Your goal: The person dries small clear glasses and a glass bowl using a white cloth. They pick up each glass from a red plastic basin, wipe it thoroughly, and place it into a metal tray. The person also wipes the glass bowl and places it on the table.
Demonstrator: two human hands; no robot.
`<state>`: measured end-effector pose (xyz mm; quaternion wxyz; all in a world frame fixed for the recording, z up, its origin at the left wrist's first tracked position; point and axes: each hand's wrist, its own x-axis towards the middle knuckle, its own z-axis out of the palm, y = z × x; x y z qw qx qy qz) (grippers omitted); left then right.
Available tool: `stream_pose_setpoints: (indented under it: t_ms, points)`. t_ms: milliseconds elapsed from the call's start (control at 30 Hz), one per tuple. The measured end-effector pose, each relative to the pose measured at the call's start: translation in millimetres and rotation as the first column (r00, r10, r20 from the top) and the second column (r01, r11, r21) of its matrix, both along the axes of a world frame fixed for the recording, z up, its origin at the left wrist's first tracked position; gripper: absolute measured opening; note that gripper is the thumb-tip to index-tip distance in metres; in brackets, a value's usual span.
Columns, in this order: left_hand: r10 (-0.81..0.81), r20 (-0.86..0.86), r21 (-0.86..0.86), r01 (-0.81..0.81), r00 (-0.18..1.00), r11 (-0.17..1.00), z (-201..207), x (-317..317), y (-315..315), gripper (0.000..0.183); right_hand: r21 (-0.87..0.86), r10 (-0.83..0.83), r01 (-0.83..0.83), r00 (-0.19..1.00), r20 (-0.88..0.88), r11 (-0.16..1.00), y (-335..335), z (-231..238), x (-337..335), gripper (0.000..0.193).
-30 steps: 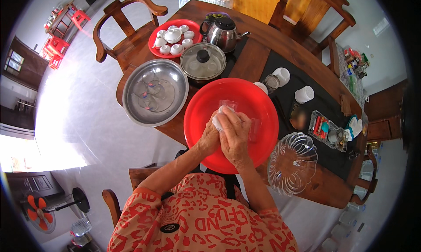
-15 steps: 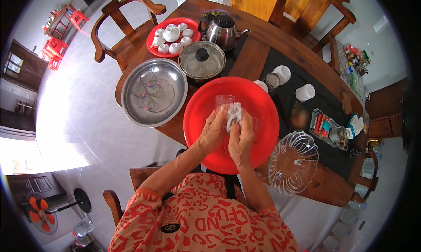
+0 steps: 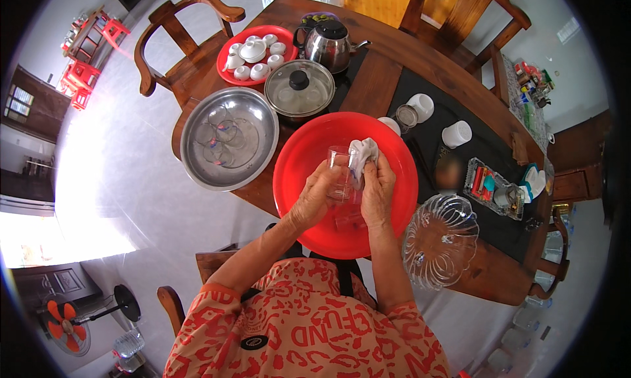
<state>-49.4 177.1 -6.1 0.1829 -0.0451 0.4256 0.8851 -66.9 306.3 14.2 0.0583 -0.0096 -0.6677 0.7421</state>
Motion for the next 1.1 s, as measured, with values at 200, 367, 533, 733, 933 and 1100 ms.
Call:
stream_pose_setpoints:
  t_ms: [200,367,533,733,933,1100]
  points:
    - [0.148,-0.126,-0.162,-0.168,0.981,0.972,-1.3,-5.3,7.6,0.040,0.038,0.042,-0.045,0.997,0.067,0.998,-12.0,-3.4,22.6,0.029]
    - [0.054,-0.091,-0.028,-0.057,0.994,0.998,-5.7,-7.9,-2.7,0.056,-0.215,0.194,-0.154,0.964,0.181,0.964,-8.7,-40.3,46.9,0.028]
    - [0.040,-0.060,-0.032,-0.042,0.997,0.999,-17.4,-10.4,-12.1,0.063,0.099,0.388,-0.419,0.891,0.235,0.902,4.4,-30.3,39.8,0.025]
    - [-0.010,-0.164,-0.182,-0.020,0.986,0.983,3.8,-19.6,-21.3,0.057,0.919,0.321,-0.084,0.946,-0.048,0.386,-24.0,-72.9,21.7,0.025]
    - [0.181,0.038,-0.093,-0.177,0.983,0.980,-8.8,-19.6,-23.2,0.044,0.899,0.506,-0.383,0.830,0.235,0.211,-35.7,-90.3,24.8,0.024]
    - [0.174,0.060,-0.140,-0.164,0.983,0.977,-25.6,-20.9,-28.0,0.047,0.658,0.419,-0.392,0.899,0.126,0.642,5.7,-13.6,38.8,0.030]
